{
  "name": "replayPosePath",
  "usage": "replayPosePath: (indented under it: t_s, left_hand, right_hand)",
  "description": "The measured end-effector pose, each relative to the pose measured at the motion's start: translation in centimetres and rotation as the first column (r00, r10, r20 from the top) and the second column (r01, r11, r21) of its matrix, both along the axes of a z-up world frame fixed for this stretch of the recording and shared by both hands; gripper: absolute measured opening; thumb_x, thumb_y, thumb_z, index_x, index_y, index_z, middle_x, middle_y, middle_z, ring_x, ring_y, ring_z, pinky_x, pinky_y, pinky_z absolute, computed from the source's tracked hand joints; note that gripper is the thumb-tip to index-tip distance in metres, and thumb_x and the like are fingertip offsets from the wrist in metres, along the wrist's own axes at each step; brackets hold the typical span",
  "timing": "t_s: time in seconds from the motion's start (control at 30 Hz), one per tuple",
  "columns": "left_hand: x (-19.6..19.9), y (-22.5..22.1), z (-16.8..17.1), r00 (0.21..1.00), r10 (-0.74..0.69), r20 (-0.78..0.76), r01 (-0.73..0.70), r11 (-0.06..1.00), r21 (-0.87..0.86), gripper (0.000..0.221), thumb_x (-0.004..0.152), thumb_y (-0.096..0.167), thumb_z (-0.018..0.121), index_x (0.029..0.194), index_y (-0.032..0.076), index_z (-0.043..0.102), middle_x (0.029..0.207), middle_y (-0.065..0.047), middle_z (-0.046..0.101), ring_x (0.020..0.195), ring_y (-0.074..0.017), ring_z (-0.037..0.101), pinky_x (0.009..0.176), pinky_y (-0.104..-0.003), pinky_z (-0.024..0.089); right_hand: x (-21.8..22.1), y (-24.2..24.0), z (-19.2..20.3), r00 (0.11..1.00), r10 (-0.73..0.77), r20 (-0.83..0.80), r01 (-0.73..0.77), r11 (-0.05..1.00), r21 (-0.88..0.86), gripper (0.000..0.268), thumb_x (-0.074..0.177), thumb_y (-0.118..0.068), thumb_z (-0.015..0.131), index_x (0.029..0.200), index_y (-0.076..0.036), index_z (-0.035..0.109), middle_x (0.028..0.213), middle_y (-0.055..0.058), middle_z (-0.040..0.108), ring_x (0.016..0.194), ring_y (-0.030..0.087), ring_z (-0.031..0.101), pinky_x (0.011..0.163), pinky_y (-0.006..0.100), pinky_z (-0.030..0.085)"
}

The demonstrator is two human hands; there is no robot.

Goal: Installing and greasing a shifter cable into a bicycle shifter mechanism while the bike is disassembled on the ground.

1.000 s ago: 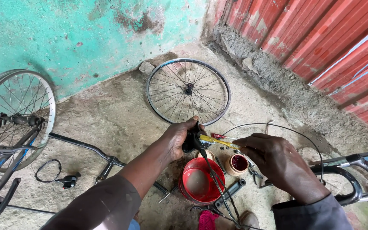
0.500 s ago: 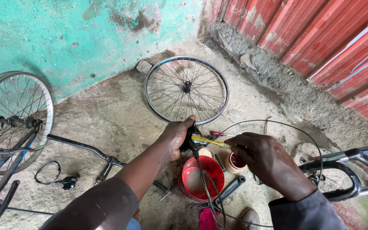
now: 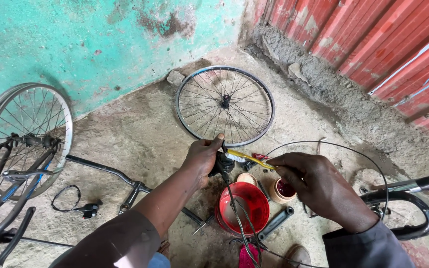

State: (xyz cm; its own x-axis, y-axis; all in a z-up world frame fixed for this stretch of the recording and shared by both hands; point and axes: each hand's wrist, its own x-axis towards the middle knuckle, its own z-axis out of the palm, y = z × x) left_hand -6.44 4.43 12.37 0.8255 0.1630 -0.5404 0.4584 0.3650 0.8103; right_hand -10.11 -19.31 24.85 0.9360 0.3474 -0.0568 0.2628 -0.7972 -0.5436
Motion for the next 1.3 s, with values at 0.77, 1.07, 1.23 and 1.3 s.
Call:
replayPosePath:
  t_s: [0.77,1.07,1.23,1.3]
  left_hand:
    - [-0.3,2.2,0.3,0.955,-0.108,0.277,0.084,0.992,0.095,0.017,0.100,0.015,0.068,0.095,0.000,0.061,0.077,-0.009,0.063,0.056,-0.0126,0.054,0.048,-0.028,0.043]
    - [0.4,1.9,0.4,0.960,-0.128,0.248,0.106,0.989,0.103,0.014,0.100,0.016,0.069,0.094,0.006,0.061,0.076,-0.001,0.052,0.058,-0.0104,0.048,0.055,-0.029,0.043]
    - [0.8,1.2,-2.4,0.898,-0.216,0.383,0.128,0.962,0.241,0.022,0.102,0.026,0.066,0.094,0.006,0.065,0.078,-0.008,0.056,0.072,-0.0167,0.056,0.061,-0.032,0.051]
    - [0.7,1.2,-2.5,0.877,-0.280,0.391,0.187,0.948,0.258,0.021,0.104,0.025,0.065,0.094,0.007,0.065,0.077,-0.008,0.057,0.070,-0.0166,0.055,0.060,-0.033,0.049]
  right_hand:
    - [0.5,1.9,-0.7,0.996,0.040,-0.074,-0.044,0.997,-0.060,0.024,0.087,-0.018,0.070,0.107,-0.016,0.083,0.069,0.001,0.078,0.050,0.015,0.059,0.051,0.034,0.047]
    - [2.9,-2.9,-1.9,0.995,0.072,-0.069,-0.076,0.996,-0.055,0.023,0.085,-0.017,0.073,0.105,-0.014,0.083,0.074,0.002,0.086,0.048,0.015,0.067,0.046,0.031,0.052]
    - [5.9,-7.3,-11.3,0.982,-0.014,-0.187,-0.081,0.867,-0.492,0.027,0.100,-0.035,0.057,0.109,-0.023,0.079,0.088,0.014,0.081,0.090,0.038,0.077,0.078,0.047,0.059]
    - [5.8,-7.2,-20.8,0.980,0.051,-0.192,-0.152,0.812,-0.564,0.023,0.094,-0.028,0.062,0.108,-0.018,0.077,0.090,0.015,0.079,0.092,0.039,0.077,0.079,0.049,0.060]
